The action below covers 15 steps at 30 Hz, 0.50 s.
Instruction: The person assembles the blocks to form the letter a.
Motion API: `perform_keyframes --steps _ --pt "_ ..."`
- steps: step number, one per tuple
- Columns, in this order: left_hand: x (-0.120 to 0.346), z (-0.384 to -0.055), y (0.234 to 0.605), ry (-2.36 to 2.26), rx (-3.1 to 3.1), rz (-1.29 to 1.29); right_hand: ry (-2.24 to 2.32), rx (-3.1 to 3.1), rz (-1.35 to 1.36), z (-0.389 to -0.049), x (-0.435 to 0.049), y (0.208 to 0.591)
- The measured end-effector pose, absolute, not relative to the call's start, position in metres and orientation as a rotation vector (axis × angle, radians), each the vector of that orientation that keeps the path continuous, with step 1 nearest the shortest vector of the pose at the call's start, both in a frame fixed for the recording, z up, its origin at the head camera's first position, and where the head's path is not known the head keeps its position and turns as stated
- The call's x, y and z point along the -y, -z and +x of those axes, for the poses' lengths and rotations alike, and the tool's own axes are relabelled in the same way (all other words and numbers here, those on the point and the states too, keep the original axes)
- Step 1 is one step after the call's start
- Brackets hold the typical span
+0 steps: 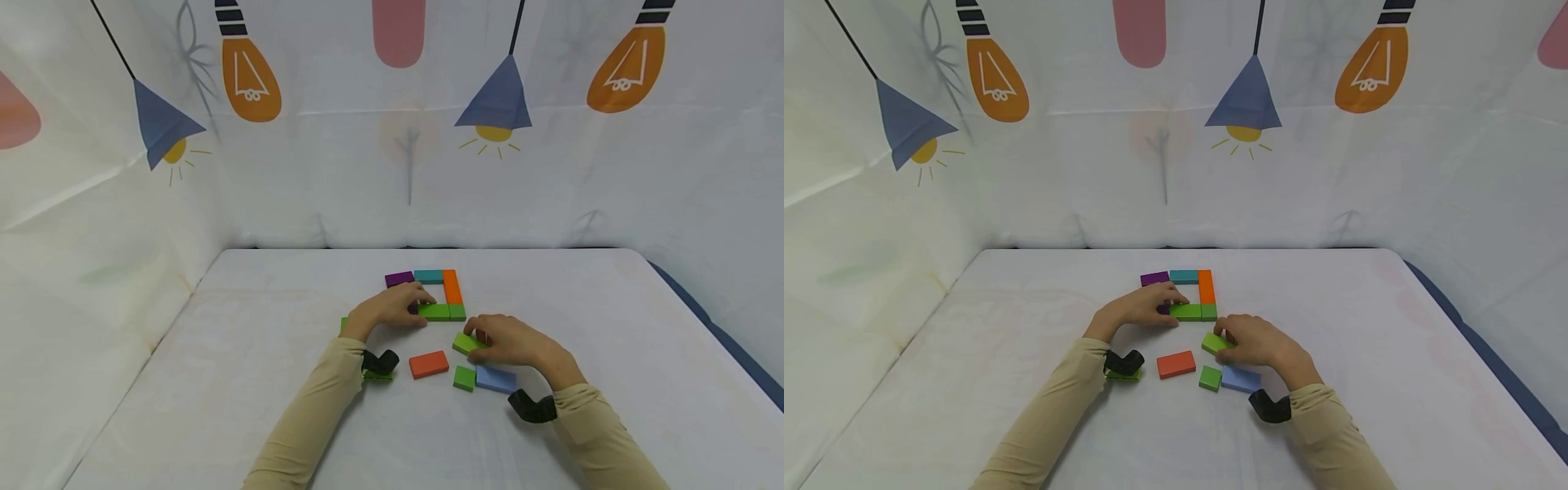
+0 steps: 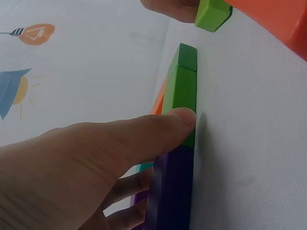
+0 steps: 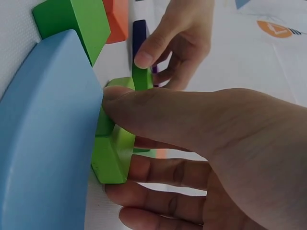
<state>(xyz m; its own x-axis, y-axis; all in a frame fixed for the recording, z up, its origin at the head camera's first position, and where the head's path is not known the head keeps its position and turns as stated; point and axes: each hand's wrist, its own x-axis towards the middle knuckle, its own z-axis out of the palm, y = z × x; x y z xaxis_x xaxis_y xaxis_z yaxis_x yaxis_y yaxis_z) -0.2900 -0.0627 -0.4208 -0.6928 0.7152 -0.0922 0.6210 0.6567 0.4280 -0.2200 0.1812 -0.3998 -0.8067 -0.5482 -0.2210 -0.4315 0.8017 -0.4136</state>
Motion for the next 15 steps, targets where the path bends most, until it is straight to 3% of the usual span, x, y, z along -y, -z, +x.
perform_keyframes --steps 15 --pt "0.0622 -0.2892 0.4195 -0.55 -2.618 1.063 0.562 -2.66 -0.717 -0.2225 -0.1811 0.4043"
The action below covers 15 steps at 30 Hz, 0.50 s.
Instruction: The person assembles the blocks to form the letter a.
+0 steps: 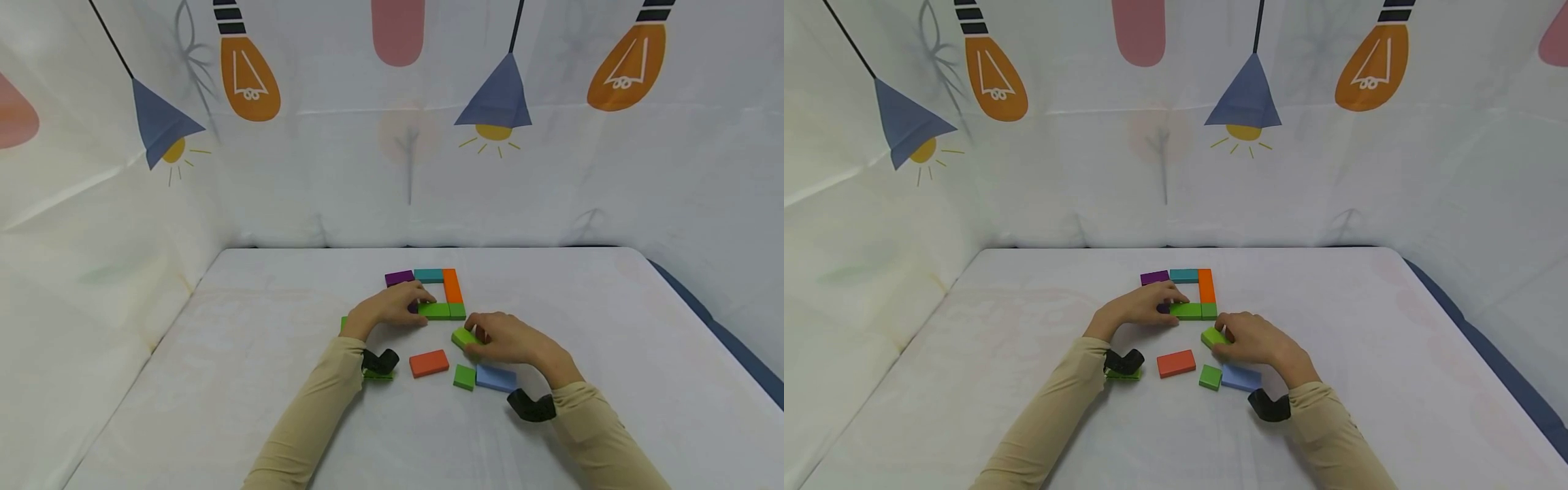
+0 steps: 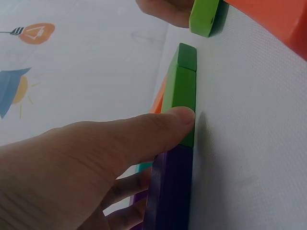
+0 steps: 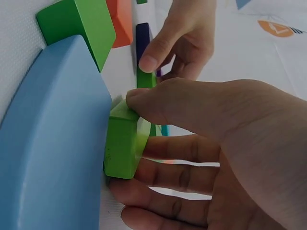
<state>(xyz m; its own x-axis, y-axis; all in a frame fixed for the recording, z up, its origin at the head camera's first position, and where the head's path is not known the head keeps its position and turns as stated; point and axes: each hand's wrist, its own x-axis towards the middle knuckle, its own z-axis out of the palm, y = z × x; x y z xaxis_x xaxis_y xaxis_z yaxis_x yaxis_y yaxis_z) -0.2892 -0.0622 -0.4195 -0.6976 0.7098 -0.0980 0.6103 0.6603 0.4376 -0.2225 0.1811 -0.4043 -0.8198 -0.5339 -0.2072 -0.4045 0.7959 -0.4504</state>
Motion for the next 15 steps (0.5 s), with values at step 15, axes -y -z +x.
perform_keyframes --steps 15 --pt "0.0642 -0.2901 0.4213 -0.553 -2.612 1.069 0.583 -2.706 -0.553 -0.2198 -0.1722 0.4069"
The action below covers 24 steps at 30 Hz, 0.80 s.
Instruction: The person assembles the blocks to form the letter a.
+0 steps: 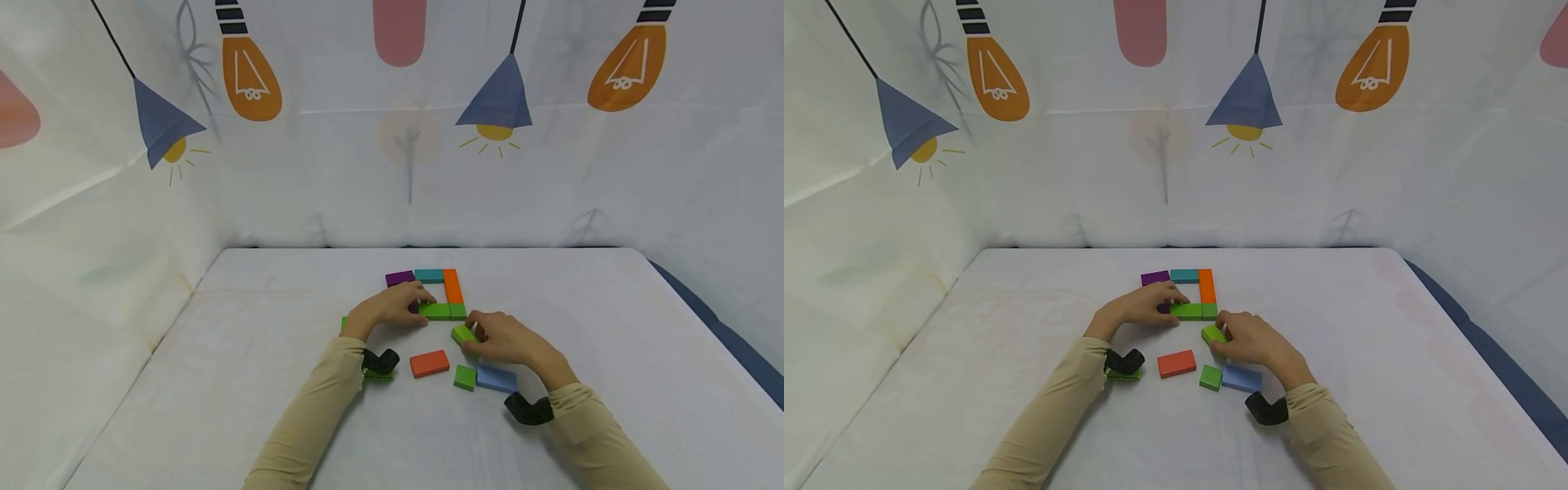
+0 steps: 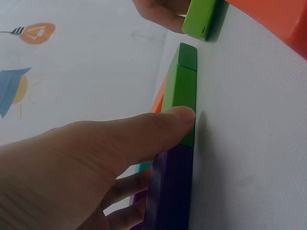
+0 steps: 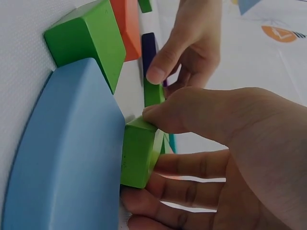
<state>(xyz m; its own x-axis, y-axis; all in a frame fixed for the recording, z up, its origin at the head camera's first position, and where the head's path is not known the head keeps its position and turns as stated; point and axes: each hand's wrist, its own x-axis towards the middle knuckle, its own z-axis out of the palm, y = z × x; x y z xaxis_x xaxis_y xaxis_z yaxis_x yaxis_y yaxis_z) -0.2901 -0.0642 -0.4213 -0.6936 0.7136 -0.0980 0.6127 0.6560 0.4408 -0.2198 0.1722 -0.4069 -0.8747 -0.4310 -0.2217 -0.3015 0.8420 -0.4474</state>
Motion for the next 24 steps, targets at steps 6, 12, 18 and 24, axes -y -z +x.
perform_keyframes --steps 6,12,18,24 --pt "0.0635 -0.2907 0.4213 -0.544 -2.615 1.06 0.579 -2.713 -0.496 -0.2212 -0.1715 0.4069" --pt "0.0629 -0.2906 0.4203 -0.547 -2.617 1.055 0.579 -2.729 -0.486 -0.2217 -0.1716 0.4075" --pt "0.0627 -0.2906 0.4197 -0.552 -2.617 1.047 0.591 -2.733 -0.463 -0.2216 -0.1709 0.4075" --pt "0.0627 -0.2902 0.4195 -0.56 -2.615 1.048 0.609 -2.745 -0.436 -0.2211 -0.1701 0.4078"
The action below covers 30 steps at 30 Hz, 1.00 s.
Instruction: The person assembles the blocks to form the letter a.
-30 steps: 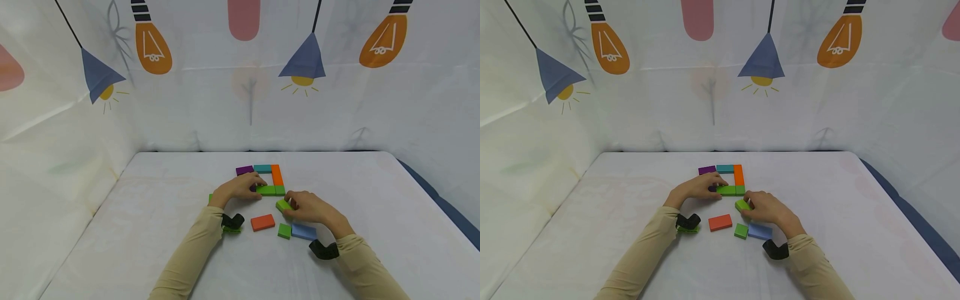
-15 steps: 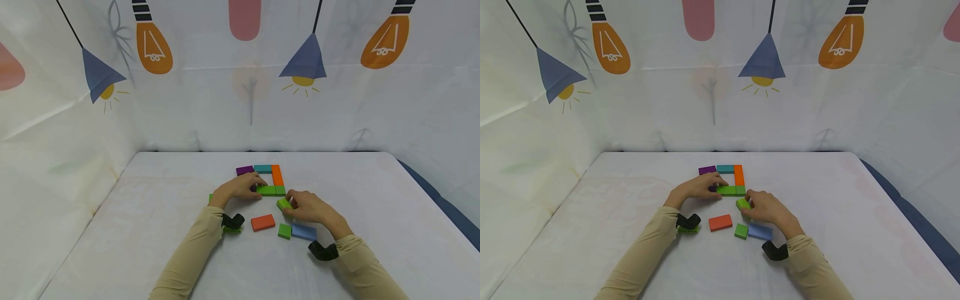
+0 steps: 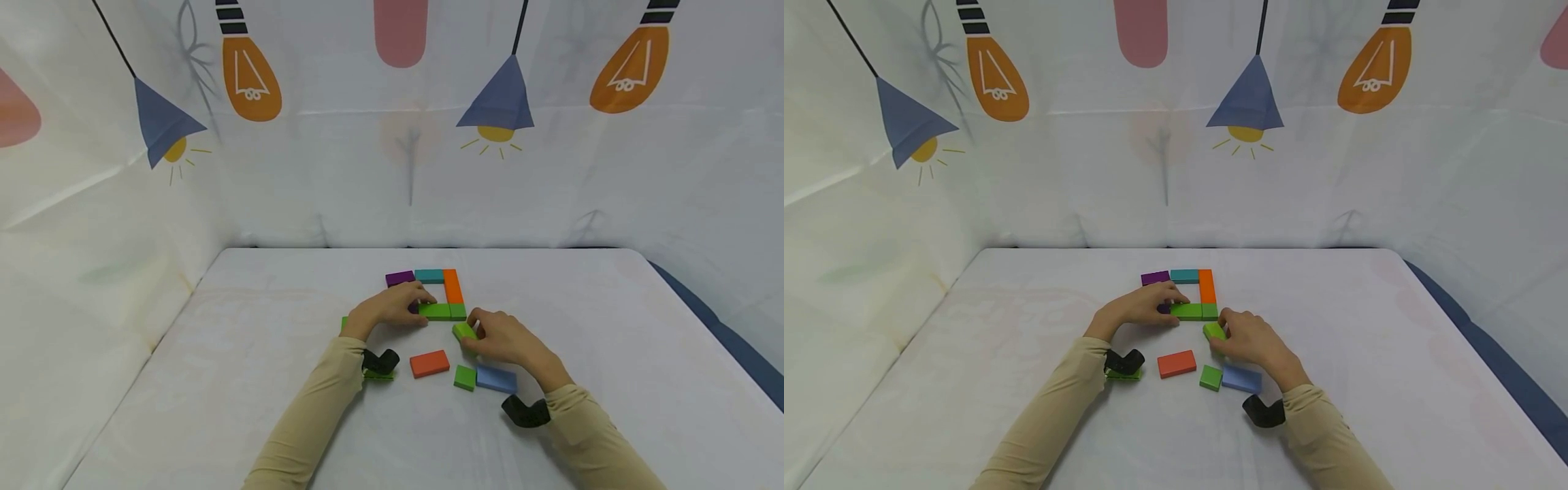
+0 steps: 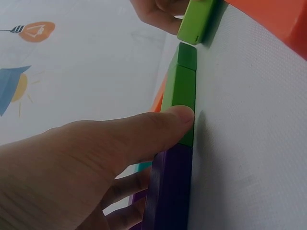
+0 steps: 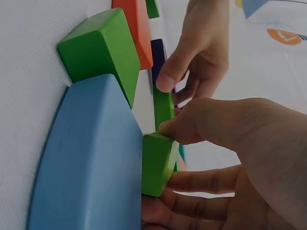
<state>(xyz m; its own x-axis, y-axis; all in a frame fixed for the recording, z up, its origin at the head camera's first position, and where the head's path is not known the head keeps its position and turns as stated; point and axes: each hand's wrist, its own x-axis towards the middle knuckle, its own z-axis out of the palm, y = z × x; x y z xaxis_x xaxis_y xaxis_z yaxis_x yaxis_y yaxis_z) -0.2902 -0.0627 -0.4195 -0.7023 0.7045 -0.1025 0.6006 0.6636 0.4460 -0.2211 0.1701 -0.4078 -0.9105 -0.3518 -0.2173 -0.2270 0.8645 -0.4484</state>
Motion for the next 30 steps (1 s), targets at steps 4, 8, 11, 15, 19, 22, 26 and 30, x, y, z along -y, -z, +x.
perform_keyframes --steps 4,8,11,15,19,22,26,30 --pt "0.0625 -0.291 0.4204 -0.563 -2.615 1.048 0.615 -2.76 -0.404 -0.2217 -0.1689 0.4091" --pt "0.0623 -0.2914 0.4209 -0.561 -2.615 1.044 0.619 -2.771 -0.385 -0.2229 -0.1683 0.4104" --pt "0.0621 -0.2917 0.421 -0.564 -2.615 1.041 0.63 -2.77 -0.382 -0.2236 -0.1685 0.4114" --pt "0.0617 -0.2924 0.4213 -0.565 -2.62 1.034 0.637 -2.779 -0.394 -0.2247 -0.1684 0.4127" --pt "0.0622 -0.2919 0.4215 -0.563 -2.62 1.037 0.639 -2.79 -0.39 -0.2235 -0.1673 0.4134" --pt "0.0626 -0.2912 0.4213 -0.564 -2.618 1.041 0.641 -2.791 -0.377 -0.2225 -0.1667 0.4139" --pt "0.0629 -0.2899 0.421 -0.567 -2.619 1.042 0.647 -2.797 -0.37 -0.2213 -0.1659 0.4146" --pt "0.0618 -0.2894 0.421 -0.572 -2.619 1.042 0.652 -2.8 -0.366 -0.2204 -0.1662 0.4149"
